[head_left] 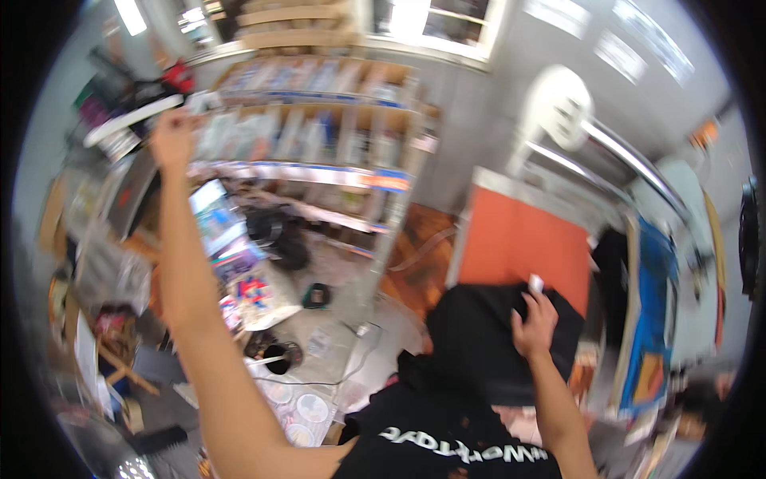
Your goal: The person places black t-shirts onto a heat press, aligns printed vinyl designs, and operates the press to apply the graphics. They handle multiple shirts and designs, including a cat graphic and an 'ADOBO' text design, then stack the finished shirts.
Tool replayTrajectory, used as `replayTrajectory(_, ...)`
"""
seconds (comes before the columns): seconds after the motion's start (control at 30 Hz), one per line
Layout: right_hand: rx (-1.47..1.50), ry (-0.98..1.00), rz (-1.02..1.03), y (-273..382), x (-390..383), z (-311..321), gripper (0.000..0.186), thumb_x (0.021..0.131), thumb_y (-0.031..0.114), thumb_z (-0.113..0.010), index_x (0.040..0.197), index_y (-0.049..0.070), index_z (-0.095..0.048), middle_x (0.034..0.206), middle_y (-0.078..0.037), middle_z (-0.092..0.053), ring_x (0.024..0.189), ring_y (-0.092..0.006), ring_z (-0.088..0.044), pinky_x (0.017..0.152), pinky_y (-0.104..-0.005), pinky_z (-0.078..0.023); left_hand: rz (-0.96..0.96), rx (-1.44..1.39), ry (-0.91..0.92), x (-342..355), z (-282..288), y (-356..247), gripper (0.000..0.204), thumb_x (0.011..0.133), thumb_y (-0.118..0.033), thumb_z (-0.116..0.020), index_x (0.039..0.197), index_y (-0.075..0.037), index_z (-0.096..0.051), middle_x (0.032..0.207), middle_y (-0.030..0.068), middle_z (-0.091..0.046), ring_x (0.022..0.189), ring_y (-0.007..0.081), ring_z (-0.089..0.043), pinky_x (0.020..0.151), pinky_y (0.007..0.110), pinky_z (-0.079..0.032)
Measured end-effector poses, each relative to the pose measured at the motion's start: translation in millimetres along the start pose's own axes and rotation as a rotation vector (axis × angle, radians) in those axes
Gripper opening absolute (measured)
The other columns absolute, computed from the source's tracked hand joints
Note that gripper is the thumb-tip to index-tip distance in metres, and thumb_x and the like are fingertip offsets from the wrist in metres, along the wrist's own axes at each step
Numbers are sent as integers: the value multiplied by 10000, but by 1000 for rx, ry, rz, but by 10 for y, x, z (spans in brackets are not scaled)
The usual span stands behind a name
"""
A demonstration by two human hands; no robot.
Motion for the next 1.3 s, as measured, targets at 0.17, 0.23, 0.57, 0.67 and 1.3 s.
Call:
replayTrajectory(0.17, 84, -162, 63, -155, -13, 135, 421, 817, 215, -765, 1203, 92, -649, 1414, -163, -535, 1350, -374, -467, 1102, -506, -363, 558, -1102, 277, -1178, -186, -2001, 122, 994, -102, -678, 983, 19, -676, 1123, 123, -723, 994, 211, -711, 917, 344, -567)
replayTrajectory(0.23, 175, -286, 70, -80, -95, 333, 318, 812, 116, -740, 1119, 74, -673, 1277, -145, -617, 1217, -378, -566, 1040, -484, -427, 168, -939, 565, -1980, 30, -3106, 23, 956, -45, -693, 972, -47, -675, 993, 72, -711, 871, 128, -658, 821, 293, -554)
replayTrajectory(0.57, 1076, 605, -413, -229, -1083, 571, 250, 936, 214, -739, 1044, -11, -725, 865, -52, -718, 785, -102, -644, 725, -278, -530, 98, -1230, 1395, -3906, 266, -5649, 339, 819, 105, -738, 1111, -19, -619, 1120, 97, -579, 849, 164, -647, 762, 278, -542)
replayTrajectory(0.67, 989, 553, -422, -488, -936, 606, 231, 927, 197, -724, 1019, -15, -733, 823, -50, -718, 756, -108, -652, 705, -279, -530, 42, -1222, 1383, -3883, 148, -5869, 335, 810, 115, -731, 1098, -13, -619, 1127, 107, -585, 861, 183, -659, 772, 292, -547)
replayTrajectory(1.3, 98, 35, -20, -1002, -490, 319, 149, 835, 167, -673, 805, 22, -689, 1393, -177, -591, 1406, -381, -443, 1105, -531, -336, -315, -735, 885, -4276, -590, -6029, 163, 870, -135, -753, 836, -31, -632, 1348, 210, -598, 1379, 411, -480, 1192, 551, -329)
Point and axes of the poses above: each hand's wrist, its own x-axis towards the middle knuckle, its own z-axis out of the back of the hand, y = z × x, the point moved 2 cm from there along x, towards the middle knuckle
